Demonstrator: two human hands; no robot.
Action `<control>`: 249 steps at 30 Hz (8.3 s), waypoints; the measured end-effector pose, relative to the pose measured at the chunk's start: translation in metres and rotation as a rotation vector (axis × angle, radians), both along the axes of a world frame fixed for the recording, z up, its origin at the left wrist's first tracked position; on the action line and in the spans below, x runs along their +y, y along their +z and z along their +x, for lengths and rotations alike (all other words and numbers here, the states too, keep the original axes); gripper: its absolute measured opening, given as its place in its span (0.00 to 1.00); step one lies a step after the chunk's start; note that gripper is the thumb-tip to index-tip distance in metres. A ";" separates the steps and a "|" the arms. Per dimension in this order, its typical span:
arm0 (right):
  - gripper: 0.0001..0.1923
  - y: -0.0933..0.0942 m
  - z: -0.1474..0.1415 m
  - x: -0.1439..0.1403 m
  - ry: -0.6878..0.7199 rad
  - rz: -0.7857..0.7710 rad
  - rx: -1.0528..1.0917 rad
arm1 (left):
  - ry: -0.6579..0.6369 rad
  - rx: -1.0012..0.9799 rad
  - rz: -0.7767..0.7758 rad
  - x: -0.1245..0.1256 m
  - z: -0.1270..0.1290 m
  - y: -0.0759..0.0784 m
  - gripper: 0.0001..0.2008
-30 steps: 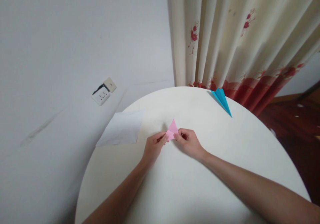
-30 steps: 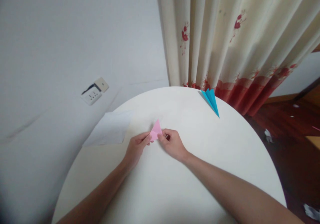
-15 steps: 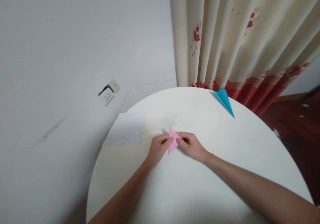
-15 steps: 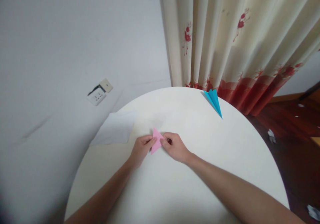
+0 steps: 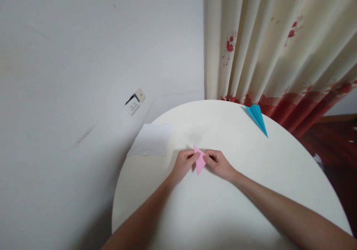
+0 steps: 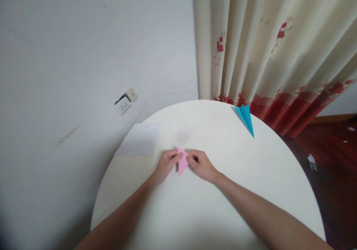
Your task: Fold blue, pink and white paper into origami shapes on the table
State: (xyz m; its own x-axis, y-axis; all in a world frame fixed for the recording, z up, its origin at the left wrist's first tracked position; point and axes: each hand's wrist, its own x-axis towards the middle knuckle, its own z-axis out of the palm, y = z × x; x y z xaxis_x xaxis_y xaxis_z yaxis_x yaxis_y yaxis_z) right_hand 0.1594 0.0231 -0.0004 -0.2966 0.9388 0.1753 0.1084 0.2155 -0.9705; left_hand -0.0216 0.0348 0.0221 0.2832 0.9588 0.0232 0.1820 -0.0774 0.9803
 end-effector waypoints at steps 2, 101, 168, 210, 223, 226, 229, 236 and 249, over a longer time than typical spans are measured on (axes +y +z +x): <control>0.21 0.000 0.000 -0.001 0.018 -0.006 0.017 | 0.015 -0.029 -0.003 -0.001 0.000 0.003 0.22; 0.26 0.014 0.001 -0.006 -0.120 -0.040 0.052 | -0.128 -0.203 -0.091 0.002 -0.004 -0.003 0.22; 0.26 0.011 0.001 -0.005 -0.146 -0.034 0.043 | -0.041 -0.172 -0.091 -0.006 0.001 0.009 0.25; 0.25 0.016 0.001 -0.007 -0.197 -0.014 0.098 | 0.144 -0.223 0.006 -0.005 0.005 -0.005 0.23; 0.19 0.007 0.000 -0.003 -0.225 -0.100 0.246 | 0.040 -0.187 0.115 -0.001 0.001 -0.011 0.12; 0.18 0.008 -0.001 -0.004 -0.244 -0.091 0.244 | 0.040 -0.177 0.110 -0.003 0.002 -0.005 0.11; 0.17 0.006 -0.001 -0.005 -0.260 -0.069 0.211 | 0.043 -0.202 0.068 -0.005 0.002 -0.002 0.12; 0.16 0.005 -0.003 -0.007 -0.358 -0.030 0.174 | -0.052 -0.238 -0.077 -0.001 0.005 -0.002 0.30; 0.20 0.011 -0.001 -0.003 -0.226 -0.051 0.150 | 0.168 -0.320 -0.111 0.003 0.006 -0.009 0.22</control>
